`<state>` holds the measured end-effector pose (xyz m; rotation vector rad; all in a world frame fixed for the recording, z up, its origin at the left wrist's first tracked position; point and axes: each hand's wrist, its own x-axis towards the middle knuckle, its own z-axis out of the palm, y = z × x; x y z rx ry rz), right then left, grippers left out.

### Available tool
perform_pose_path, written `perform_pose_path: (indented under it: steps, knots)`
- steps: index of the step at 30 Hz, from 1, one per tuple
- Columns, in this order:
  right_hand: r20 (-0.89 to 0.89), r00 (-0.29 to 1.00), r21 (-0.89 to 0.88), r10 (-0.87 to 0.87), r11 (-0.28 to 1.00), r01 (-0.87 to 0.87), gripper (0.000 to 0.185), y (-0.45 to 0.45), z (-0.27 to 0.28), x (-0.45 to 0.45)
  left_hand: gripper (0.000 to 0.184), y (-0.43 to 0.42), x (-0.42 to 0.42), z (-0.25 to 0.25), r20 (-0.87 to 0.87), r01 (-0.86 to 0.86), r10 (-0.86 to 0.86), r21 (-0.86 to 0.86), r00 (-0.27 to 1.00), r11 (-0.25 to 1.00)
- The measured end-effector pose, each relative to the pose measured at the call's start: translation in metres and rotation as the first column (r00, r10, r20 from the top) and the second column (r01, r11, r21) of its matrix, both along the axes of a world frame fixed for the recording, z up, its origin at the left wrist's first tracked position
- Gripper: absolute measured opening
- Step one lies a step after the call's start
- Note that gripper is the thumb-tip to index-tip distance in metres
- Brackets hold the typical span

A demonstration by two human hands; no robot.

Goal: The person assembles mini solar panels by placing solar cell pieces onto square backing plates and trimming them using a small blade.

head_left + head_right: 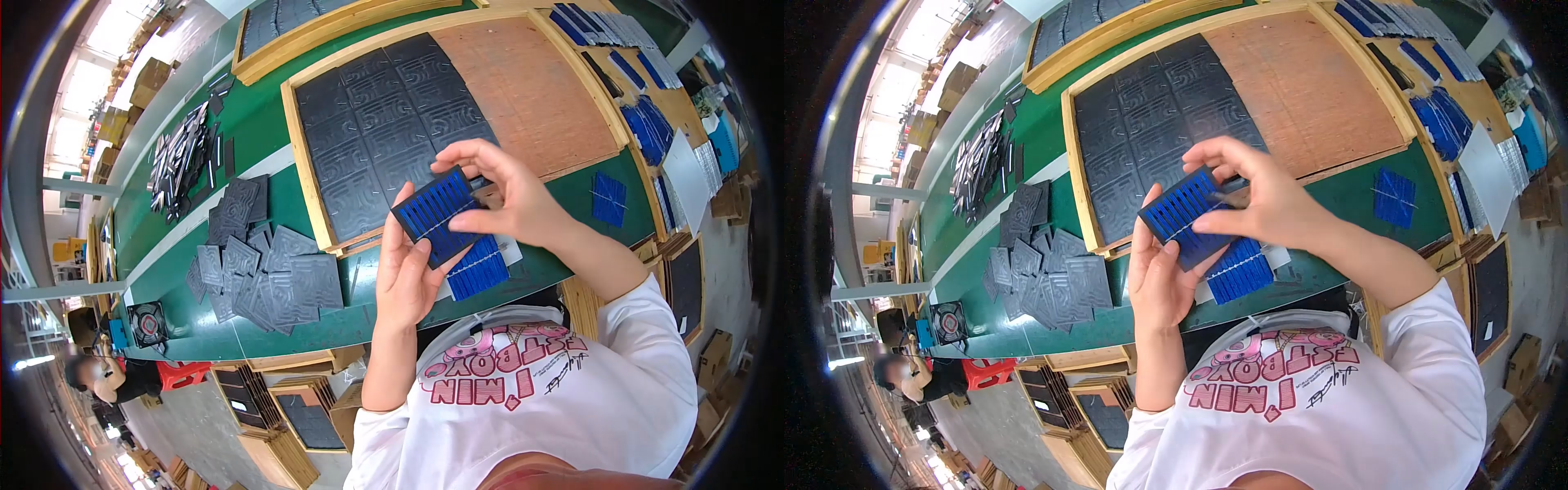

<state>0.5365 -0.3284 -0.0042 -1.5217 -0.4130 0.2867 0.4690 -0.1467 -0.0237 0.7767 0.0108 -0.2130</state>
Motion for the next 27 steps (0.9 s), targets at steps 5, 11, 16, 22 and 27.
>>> perform_pose_path:
  steps: [5,11,16,22,27]
  knots:
    - [0.178,0.984,-0.211,-0.012,0.976,0.050,0.072,0.008,-0.002,-0.003,0.067,-0.007,-0.004,-0.005,0.070,-0.015,0.005,0.150,0.998,0.989]
    - [0.096,0.994,-0.168,-0.051,0.984,0.066,0.058,-0.010,-0.001,0.009,0.067,0.002,-0.003,-0.005,0.069,-0.021,0.021,-0.009,0.997,1.000]
    - [-0.097,0.995,-0.083,-0.001,0.997,-0.008,0.043,-0.019,0.010,0.010,0.065,0.007,-0.001,-0.006,0.106,0.058,-0.048,-0.096,0.993,0.994]
    - [-0.164,0.987,0.043,0.002,0.999,0.005,0.038,-0.021,0.016,0.008,0.063,0.002,-0.001,-0.006,0.169,-0.164,0.156,0.033,0.973,0.986]
    - [-0.211,0.975,0.097,-0.071,0.991,0.093,0.042,-0.019,0.014,0.008,0.027,0.008,-0.004,-0.020,0.338,-0.476,0.351,0.435,0.873,0.764]
